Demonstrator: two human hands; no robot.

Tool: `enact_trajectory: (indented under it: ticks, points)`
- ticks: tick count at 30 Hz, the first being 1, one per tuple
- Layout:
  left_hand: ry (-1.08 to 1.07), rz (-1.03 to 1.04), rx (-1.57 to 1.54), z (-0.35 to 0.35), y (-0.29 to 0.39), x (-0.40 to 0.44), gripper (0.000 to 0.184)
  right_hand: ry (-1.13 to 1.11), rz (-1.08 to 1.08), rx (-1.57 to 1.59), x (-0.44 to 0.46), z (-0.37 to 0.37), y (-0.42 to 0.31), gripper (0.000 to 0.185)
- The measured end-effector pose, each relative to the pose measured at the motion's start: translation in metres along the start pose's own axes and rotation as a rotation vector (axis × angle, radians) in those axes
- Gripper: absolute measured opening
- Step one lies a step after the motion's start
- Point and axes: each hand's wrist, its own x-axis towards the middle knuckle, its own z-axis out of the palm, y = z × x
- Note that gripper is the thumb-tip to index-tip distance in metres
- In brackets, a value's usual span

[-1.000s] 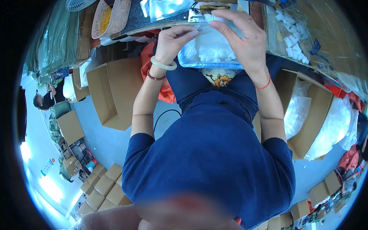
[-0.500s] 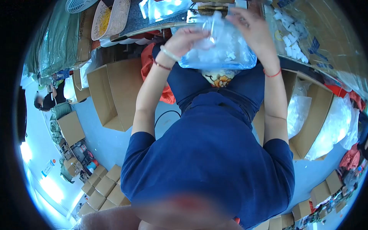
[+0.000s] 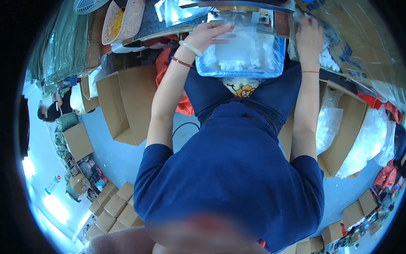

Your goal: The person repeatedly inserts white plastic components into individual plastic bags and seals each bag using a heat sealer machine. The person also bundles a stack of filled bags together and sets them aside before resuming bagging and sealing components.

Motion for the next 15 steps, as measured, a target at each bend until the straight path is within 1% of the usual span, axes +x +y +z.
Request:
enact_trajectory:
  ticks: [2,3,4,5,6,7,8,9,10,11,12,14,15]
  points:
    - [0.15,0.165,0.542,-0.024,0.013,-0.011,0.024,0.027,0.008,0.035,0.003,0.002,0.006,0.029]
    - [0.328,0.402,0.621,-0.041,0.019,0.0,0.024,0.06,-0.045,0.031,0.002,0.009,0.01,0.029]
    - [0.509,0.63,0.684,-0.04,0.031,-0.003,0.025,0.047,-0.045,0.037,-0.003,0.008,0.004,0.029]
    - [0.691,0.482,0.983,-0.041,0.047,-0.008,0.035,0.05,-0.008,0.082,-0.004,0.005,-0.001,0.029]
    - [0.694,0.487,0.976,-0.056,0.042,-0.001,0.035,0.062,0.026,0.125,-0.002,0.0,-0.003,0.029]
    - [0.623,0.661,1.384,-0.081,0.028,0.016,0.037,0.068,0.019,0.122,-0.003,-0.002,-0.002,0.029]
    - [0.525,0.831,1.793,-0.098,0.015,0.027,0.041,0.126,0.06,0.199,-0.006,-0.003,0.001,0.029]
    - [0.551,1.037,1.733,-0.09,-0.002,0.015,0.048,0.185,0.104,0.279,-0.007,-0.005,0.003,0.029]
    - [0.49,1.026,1.709,-0.087,-0.011,-0.001,0.045,0.192,0.108,0.281,-0.008,-0.013,0.002,0.029]
    - [0.421,1.014,1.688,-0.089,-0.014,-0.009,0.044,0.163,0.182,0.251,-0.011,-0.024,-0.001,0.03]
    - [0.498,1.058,1.688,-0.09,-0.016,-0.014,0.033,0.12,0.252,0.218,-0.016,-0.034,-0.002,0.031]
    - [0.596,1.095,1.64,-0.094,-0.017,-0.022,0.021,0.092,0.226,0.269,-0.022,-0.041,-0.001,0.03]
    - [0.638,1.105,1.625,-0.084,-0.008,-0.029,0.013,0.059,0.253,0.353,-0.024,-0.042,-0.002,0.029]
